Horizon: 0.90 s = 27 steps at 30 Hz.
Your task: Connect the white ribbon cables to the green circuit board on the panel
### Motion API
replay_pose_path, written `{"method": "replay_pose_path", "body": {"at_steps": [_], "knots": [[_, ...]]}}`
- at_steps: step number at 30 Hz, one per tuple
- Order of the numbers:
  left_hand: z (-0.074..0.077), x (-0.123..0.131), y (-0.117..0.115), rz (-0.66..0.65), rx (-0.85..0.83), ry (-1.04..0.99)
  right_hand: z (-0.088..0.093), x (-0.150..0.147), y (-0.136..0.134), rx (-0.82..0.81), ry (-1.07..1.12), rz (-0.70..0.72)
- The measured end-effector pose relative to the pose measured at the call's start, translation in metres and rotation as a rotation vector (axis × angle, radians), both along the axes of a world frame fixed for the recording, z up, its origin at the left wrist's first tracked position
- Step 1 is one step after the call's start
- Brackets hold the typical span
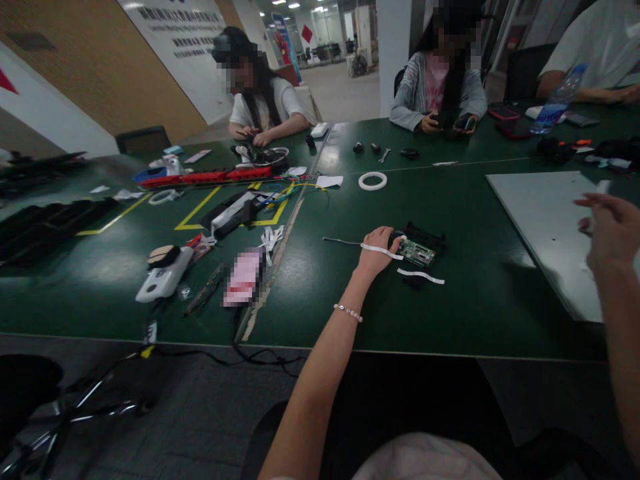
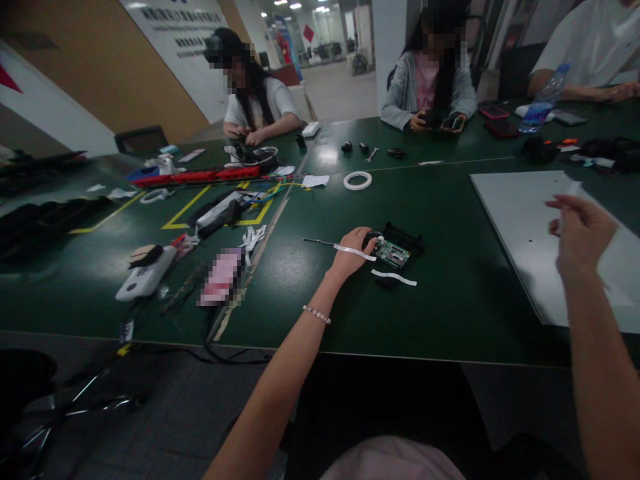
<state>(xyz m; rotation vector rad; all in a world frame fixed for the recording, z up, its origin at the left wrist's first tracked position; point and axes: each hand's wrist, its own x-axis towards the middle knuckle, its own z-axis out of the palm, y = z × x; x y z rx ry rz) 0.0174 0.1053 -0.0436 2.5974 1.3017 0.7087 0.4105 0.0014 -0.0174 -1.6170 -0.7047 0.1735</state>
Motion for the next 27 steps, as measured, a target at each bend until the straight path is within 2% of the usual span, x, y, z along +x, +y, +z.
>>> {"method": "replay_pose_path", "body": {"at_steps": [1,2,5,8,10,12,14,17,20,24,27], "knots": [[0.001,0.001,-0.001,0.001,0.008,-0.003,0.004,-0.021,0.005,0.09,0.033,0.181],[0.002,0.003,-0.002,-0.001,0.018,-0.005,0.008,-0.045,0.01,0.103,0.099,0.38],[0.006,0.009,-0.007,-0.043,0.048,0.001,0.023,-0.122,0.024,0.04,0.29,0.851],[0.009,0.013,-0.01,-0.152,0.067,0.027,0.04,-0.185,0.036,-0.049,0.34,1.154],[0.011,0.013,-0.01,-0.231,0.091,0.034,0.046,-0.212,0.041,-0.143,0.349,1.295],[0.014,0.011,-0.01,-0.279,0.119,0.035,0.047,-0.227,0.045,-0.236,0.331,1.336],[0.018,0.009,-0.01,-0.285,0.132,0.042,0.044,-0.233,0.047,-0.307,0.273,1.278],[0.026,0.007,-0.012,-0.256,0.118,0.065,0.037,-0.234,0.05,-0.367,0.16,1.175],[0.031,0.008,-0.012,-0.275,0.076,0.048,0.029,-0.232,0.054,-0.397,0.172,1.208],[0.026,0.009,-0.009,-0.384,0.03,-0.038,0.02,-0.222,0.059,-0.489,0.23,1.202],[0.017,0.008,-0.007,-0.406,0.027,-0.082,0.018,-0.202,0.058,-0.55,0.261,1.2]]}}
